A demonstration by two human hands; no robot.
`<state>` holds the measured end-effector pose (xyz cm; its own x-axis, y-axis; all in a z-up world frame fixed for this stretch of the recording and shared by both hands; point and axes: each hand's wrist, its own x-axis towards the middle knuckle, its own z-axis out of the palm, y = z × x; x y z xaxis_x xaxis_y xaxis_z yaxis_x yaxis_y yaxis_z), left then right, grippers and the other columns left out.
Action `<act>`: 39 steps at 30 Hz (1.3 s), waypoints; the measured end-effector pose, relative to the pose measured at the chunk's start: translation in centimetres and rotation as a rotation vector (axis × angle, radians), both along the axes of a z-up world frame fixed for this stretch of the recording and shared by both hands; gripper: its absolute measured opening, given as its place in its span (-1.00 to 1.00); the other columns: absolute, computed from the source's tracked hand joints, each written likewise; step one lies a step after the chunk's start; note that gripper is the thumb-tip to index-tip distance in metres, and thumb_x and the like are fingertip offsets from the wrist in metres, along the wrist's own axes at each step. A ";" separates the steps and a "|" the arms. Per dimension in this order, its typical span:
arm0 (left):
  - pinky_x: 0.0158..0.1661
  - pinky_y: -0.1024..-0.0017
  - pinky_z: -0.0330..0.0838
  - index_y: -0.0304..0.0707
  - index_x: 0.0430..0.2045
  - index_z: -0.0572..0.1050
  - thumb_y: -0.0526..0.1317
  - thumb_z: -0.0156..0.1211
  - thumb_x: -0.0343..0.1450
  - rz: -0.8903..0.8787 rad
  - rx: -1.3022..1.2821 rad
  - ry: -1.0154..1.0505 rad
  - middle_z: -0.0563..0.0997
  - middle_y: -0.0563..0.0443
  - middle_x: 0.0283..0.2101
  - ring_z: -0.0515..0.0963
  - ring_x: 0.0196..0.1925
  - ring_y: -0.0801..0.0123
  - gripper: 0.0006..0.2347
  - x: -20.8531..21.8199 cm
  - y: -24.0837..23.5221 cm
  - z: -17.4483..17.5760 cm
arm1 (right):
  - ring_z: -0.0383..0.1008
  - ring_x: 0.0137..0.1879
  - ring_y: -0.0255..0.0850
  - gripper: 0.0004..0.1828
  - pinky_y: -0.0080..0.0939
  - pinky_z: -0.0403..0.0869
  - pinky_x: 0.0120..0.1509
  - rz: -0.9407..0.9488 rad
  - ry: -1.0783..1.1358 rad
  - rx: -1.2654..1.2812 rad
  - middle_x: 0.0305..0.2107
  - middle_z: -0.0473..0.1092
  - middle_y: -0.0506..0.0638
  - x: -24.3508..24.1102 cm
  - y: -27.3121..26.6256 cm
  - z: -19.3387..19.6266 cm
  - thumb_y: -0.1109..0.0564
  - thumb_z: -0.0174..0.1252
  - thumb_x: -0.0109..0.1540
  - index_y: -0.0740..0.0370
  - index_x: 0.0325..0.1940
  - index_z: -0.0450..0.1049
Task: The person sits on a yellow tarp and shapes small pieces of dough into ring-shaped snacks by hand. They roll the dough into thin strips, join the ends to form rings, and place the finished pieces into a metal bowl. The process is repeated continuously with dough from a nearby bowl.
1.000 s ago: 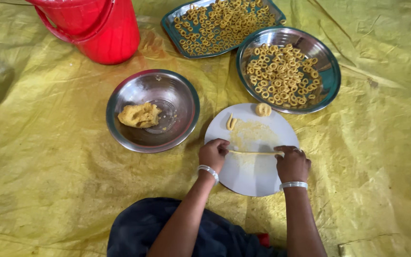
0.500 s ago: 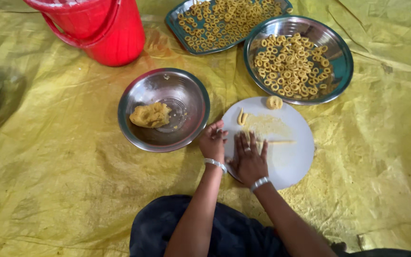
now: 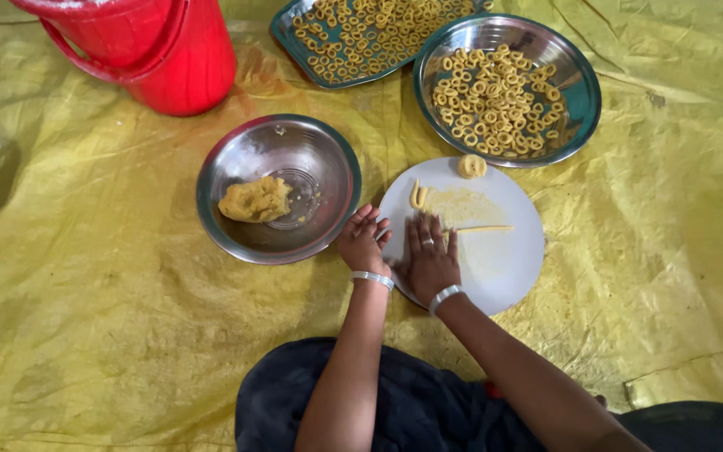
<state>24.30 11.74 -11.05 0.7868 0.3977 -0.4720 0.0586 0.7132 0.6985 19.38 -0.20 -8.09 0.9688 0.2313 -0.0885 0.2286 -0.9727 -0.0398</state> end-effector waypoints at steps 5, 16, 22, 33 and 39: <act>-0.40 0.47 0.52 -0.29 -0.14 0.53 -0.46 0.05 0.45 0.027 -0.073 0.004 0.64 0.03 -0.23 0.63 -0.35 0.41 -0.82 0.3 0.0 0.2 | -0.35 0.62 0.08 0.09 0.31 -0.22 0.56 0.013 0.063 0.039 0.53 -0.24 0.19 -4.6 -1.2 0.3 -0.43 -0.02 0.21 0.28 0.57 -0.18; -0.37 0.50 0.50 -0.27 -0.13 0.52 -0.42 0.09 0.47 0.000 -0.114 -0.017 0.64 0.04 -0.23 0.62 -0.36 0.44 -0.84 0.0 -0.1 -0.5 | -0.33 0.63 0.14 0.04 0.20 -0.20 0.62 0.018 -0.002 0.134 0.50 -0.23 0.30 0.3 -2.0 -1.2 -0.35 -0.03 0.27 0.43 0.54 -0.17; -0.40 0.46 0.51 -0.29 -0.13 0.52 -0.45 0.08 0.44 0.009 -0.106 -0.008 0.65 0.04 -0.24 0.63 -0.37 0.42 -0.82 0.6 -0.4 -0.1 | -0.39 0.64 0.08 0.03 0.22 -0.21 0.60 0.013 0.094 -0.003 0.53 -0.28 0.22 -2.1 -5.2 -0.5 -0.31 0.00 0.25 0.36 0.56 -0.19; -0.35 0.47 0.51 -0.24 -0.13 0.54 -0.43 0.08 0.45 -0.050 -0.128 0.029 0.64 0.06 -0.24 0.62 -0.35 0.42 -0.82 0.1 -0.1 0.4 | -0.46 0.64 0.14 0.00 0.43 -0.26 0.55 -0.048 0.210 -0.083 0.54 -0.35 0.21 -2.2 -3.5 1.9 -0.42 -0.06 0.28 0.14 0.59 -0.23; -0.36 0.45 0.49 -0.26 -0.15 0.54 -0.45 0.11 0.43 -0.078 -0.123 0.030 0.64 0.06 -0.26 0.62 -0.37 0.40 -0.82 0.3 -0.9 0.0 | -0.39 0.63 0.11 0.09 0.32 -0.24 0.57 -0.043 0.074 0.019 0.53 -0.29 0.21 -3.6 -4.9 0.5 -0.41 -0.02 0.24 0.34 0.56 -0.21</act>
